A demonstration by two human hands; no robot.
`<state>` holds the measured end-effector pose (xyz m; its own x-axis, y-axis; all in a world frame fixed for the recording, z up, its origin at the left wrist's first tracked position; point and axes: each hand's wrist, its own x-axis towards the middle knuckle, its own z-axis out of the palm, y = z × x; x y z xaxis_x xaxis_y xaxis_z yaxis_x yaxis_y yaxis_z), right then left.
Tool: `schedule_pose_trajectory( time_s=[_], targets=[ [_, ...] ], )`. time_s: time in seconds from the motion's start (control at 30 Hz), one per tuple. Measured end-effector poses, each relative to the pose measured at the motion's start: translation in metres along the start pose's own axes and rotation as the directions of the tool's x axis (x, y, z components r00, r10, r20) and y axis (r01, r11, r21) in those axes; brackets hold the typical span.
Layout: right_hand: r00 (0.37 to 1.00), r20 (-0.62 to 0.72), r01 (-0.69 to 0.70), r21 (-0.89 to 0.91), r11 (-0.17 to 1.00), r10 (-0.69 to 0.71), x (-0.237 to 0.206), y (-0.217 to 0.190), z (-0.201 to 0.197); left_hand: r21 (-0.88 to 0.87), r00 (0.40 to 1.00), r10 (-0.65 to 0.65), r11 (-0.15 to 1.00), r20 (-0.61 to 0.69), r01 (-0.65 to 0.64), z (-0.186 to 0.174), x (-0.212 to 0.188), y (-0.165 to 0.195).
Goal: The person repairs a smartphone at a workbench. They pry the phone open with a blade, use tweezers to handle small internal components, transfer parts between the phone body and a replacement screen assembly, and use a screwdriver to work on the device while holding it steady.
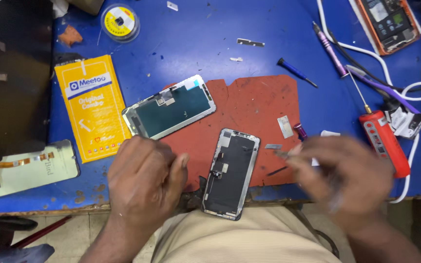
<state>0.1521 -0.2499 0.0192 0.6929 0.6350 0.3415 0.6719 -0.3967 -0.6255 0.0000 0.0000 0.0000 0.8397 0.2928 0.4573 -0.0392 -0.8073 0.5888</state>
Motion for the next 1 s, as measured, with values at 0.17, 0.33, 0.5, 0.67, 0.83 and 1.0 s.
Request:
schedule_pose_trajectory(
  time_s=[0.17, 0.33, 0.5, 0.67, 0.83, 1.0],
  targets=[
    [0.837, 0.148, -0.546, 0.292, 0.785, 0.527, 0.038, 0.034, -0.008, -0.005, 0.998, -0.048, 0.999, -0.028, 0.048, 0.006, -0.005, 0.006],
    [0.787, 0.326, -0.603, 0.234, 0.762, 0.523, 0.062, 0.062, 0.006, -0.134, 0.993, -0.079, 0.987, 0.083, 0.089, 0.030, -0.028, 0.020],
    [0.828, 0.312, -0.525, 0.144, 0.839, 0.465, 0.071, 0.066, 0.016, 0.030, 0.970, -0.062, 0.998, 0.236, 0.056, 0.051, -0.031, 0.030],
    [0.948, 0.091, -0.291, -0.135, 0.947, 0.304, 0.055, 0.053, 0.005, 0.085, 0.955, -0.061, 0.996, 0.291, 0.038, 0.060, -0.026, 0.038],
    [0.941, -0.166, -0.251, 0.248, 0.936, 0.296, 0.020, 0.041, 0.004, 0.044, 0.942, -0.055, 0.998, 0.330, 0.043, 0.055, -0.023, 0.035],
    [0.966, 0.031, -0.248, 0.402, 0.882, 0.258, -0.014, 0.022, 0.027, -0.036, 0.936, -0.016, 0.999, 0.353, 0.031, 0.052, -0.019, 0.026]
  ],
)
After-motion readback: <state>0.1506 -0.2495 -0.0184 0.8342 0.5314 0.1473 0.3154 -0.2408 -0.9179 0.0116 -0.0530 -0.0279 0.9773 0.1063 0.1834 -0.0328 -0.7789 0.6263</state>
